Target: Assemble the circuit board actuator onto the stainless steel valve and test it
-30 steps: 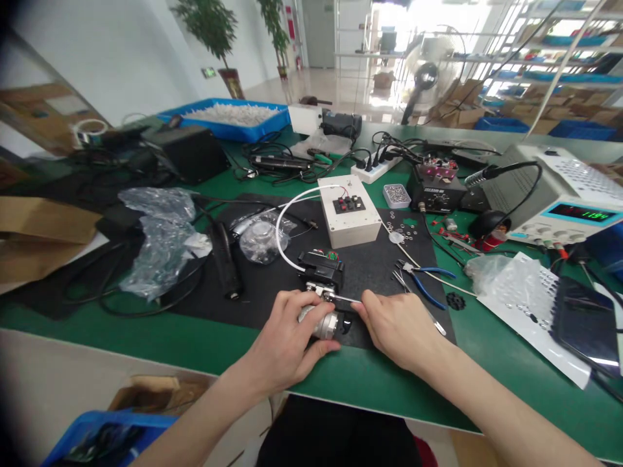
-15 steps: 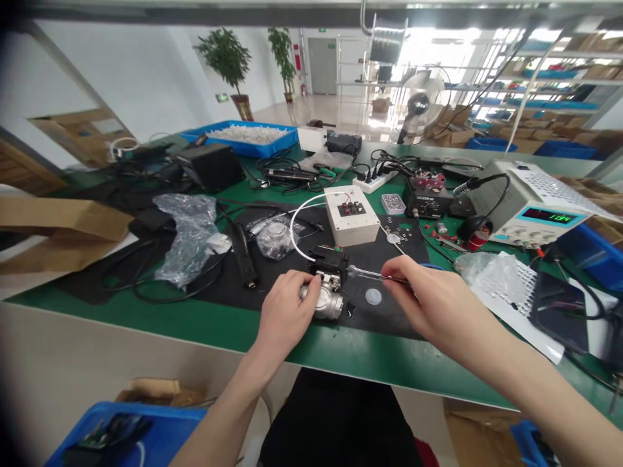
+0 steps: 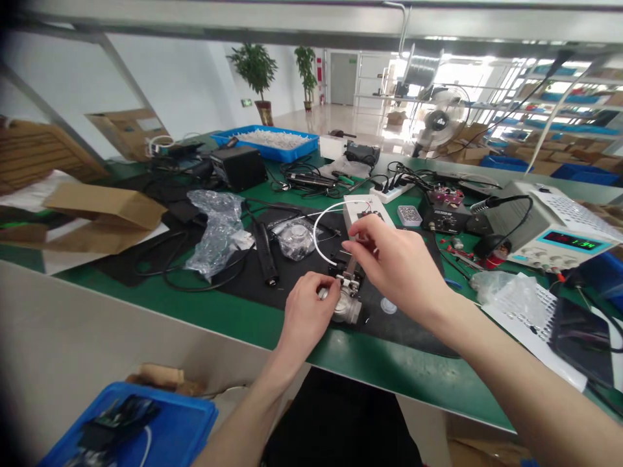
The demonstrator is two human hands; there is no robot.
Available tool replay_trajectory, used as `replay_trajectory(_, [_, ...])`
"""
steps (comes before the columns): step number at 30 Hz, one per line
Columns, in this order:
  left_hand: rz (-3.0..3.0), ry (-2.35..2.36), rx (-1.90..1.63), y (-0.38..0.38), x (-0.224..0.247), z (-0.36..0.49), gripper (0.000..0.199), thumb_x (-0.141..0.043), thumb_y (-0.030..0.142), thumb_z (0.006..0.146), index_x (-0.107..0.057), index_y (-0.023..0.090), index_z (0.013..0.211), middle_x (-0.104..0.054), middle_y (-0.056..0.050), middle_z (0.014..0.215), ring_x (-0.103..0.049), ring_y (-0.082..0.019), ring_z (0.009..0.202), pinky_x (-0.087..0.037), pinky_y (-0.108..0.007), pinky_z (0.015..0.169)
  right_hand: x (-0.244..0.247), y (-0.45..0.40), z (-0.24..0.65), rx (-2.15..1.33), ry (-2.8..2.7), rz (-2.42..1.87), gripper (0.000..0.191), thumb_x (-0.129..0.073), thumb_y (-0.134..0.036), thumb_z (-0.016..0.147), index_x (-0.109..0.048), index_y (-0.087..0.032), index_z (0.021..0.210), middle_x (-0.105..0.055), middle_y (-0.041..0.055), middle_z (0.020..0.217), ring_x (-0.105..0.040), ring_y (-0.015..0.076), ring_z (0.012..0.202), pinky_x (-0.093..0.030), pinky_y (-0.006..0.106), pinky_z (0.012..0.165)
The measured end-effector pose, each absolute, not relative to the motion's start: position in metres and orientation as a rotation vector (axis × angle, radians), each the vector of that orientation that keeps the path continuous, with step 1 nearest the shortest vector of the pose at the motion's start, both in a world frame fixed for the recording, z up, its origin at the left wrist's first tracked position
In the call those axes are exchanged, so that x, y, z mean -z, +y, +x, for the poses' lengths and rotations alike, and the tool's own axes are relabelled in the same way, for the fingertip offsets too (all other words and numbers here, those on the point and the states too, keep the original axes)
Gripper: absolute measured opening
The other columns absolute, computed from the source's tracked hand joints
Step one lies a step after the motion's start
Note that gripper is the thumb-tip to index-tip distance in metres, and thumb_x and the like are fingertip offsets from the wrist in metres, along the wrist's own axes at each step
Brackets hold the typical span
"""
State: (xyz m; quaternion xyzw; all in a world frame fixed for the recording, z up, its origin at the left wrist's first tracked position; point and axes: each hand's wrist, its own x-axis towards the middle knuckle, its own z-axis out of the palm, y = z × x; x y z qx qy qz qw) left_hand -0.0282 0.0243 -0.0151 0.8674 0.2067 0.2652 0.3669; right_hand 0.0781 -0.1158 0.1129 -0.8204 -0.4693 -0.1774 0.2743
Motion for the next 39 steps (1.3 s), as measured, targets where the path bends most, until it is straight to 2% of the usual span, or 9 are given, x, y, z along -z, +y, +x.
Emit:
replay_trajectory(4, [2.253, 0.384, -0.763, 0.019, 0.022, -0.046, 0.019, -0.059, 0.027, 0.105, -0.072, 0.021, 0.118, -0.071, -0.007, 0.117, -0.064, -0.025, 0.111, -0.053, -0.045, 0.100, -0.110, -0.085, 0.084, 0.373, -1.401, -2.217, 0.011, -0.066, -0.028, 0.104, -0.067, -0.020, 0.112, -0.076, 0.0007, 0.086, -0.069, 0.0170, 0.071, -0.041, 0.027, 0.068])
replay_trajectory(7, [2.310, 0.319, -0.791, 0.018, 0.024, -0.053, 0.026, -0.057, 0.026, 0.106, -0.068, 0.021, 0.129, -0.068, -0.010, 0.123, -0.063, -0.027, 0.115, -0.055, -0.047, 0.102, -0.108, -0.067, 0.087, 0.279, -1.537, -2.284, 0.010, -0.063, -0.024, 0.106, -0.066, -0.018, 0.113, -0.076, 0.0036, 0.088, -0.068, 0.0188, 0.076, -0.037, 0.028, 0.068])
replay_trajectory(13, [2.451, 0.257, -0.809, 0.019, 0.024, -0.052, 0.027, -0.055, 0.023, 0.106, -0.063, 0.020, 0.132, -0.065, -0.013, 0.124, -0.064, -0.029, 0.116, -0.057, -0.049, 0.101, -0.109, -0.036, 0.092, 0.280, -1.747, -2.451, 0.016, -0.056, -0.031, 0.109, -0.065, -0.019, 0.115, -0.079, 0.0094, 0.094, -0.073, 0.0255, 0.082, -0.028, 0.031, 0.062])
replay_trajectory(18, [2.643, 0.254, -0.800, 0.013, 0.025, -0.051, 0.033, -0.055, 0.030, 0.106, -0.057, 0.013, 0.135, -0.063, -0.018, 0.126, -0.062, -0.034, 0.114, -0.058, -0.051, 0.094, -0.093, -0.007, 0.095, 0.073, -1.922, -2.464, 0.026, -0.048, -0.033, 0.111, -0.061, -0.021, 0.130, -0.079, 0.0133, 0.102, -0.077, 0.0311, 0.089, -0.036, 0.031, 0.063])
replay_trajectory(22, [2.773, 0.265, -0.767, 0.012, 0.029, -0.050, 0.042, -0.054, 0.041, 0.106, -0.055, 0.007, 0.132, -0.062, -0.021, 0.121, -0.062, -0.036, 0.105, -0.057, -0.051, 0.087, -0.088, -0.004, 0.092, 0.007, -1.997, -2.425, 0.024, -0.048, -0.028, 0.109, -0.058, -0.021, 0.130, -0.079, 0.0097, 0.094, -0.076, 0.0282, 0.083, -0.035, 0.031, 0.062])
replay_trajectory(26, [2.754, 0.210, -0.746, 0.019, 0.034, -0.049, 0.049, -0.055, 0.047, 0.106, -0.054, 0.007, 0.135, -0.062, -0.021, 0.123, -0.060, -0.036, 0.112, -0.055, -0.051, 0.093, -0.089, -0.041, 0.090, 0.058, -1.797, -2.374, 0.018, -0.043, -0.025, 0.111, -0.053, -0.019, 0.125, -0.076, 0.0068, 0.086, -0.071, 0.0237, 0.072, -0.035, 0.030, 0.060])
replay_trajectory(29, [2.733, 0.179, -0.746, 0.021, 0.035, -0.047, 0.050, -0.055, 0.048, 0.106, -0.053, 0.009, 0.137, -0.061, -0.020, 0.128, -0.060, -0.035, 0.113, -0.054, -0.051, 0.095, -0.072, -0.085, 0.087, -0.001, -1.466, -2.247, 0.011, -0.045, -0.027, 0.112, -0.049, -0.022, 0.120, -0.076, 0.0041, 0.091, -0.072, 0.0201, 0.074, -0.043, 0.028, 0.065])
replay_trajectory(33, [2.739, 0.141, -0.762, 0.021, 0.035, -0.046, 0.050, -0.054, 0.046, 0.107, -0.053, 0.007, 0.138, -0.060, -0.021, 0.130, -0.058, -0.035, 0.114, -0.053, -0.051, 0.095, -0.046, -0.117, 0.081, -0.009, -1.165, -1.975, 0.009, -0.045, -0.030, 0.113, -0.043, -0.025, 0.120, -0.077, 0.0058, 0.110, -0.076, 0.0160, 0.079, -0.053, 0.028, 0.073])
replay_trajectory(39, [2.687, 0.165, -0.741, 0.022, 0.038, -0.049, 0.046, -0.054, 0.047, 0.107, -0.057, 0.009, 0.133, -0.060, -0.019, 0.127, -0.057, -0.034, 0.114, -0.053, -0.052, 0.098, -0.081, -0.089, 0.083, 0.035, -1.302, -2.050, 0.013, -0.045, -0.029, 0.112, -0.048, -0.022, 0.123, -0.077, 0.0046, 0.099, -0.072, 0.0167, 0.077, -0.049, 0.028, 0.073])
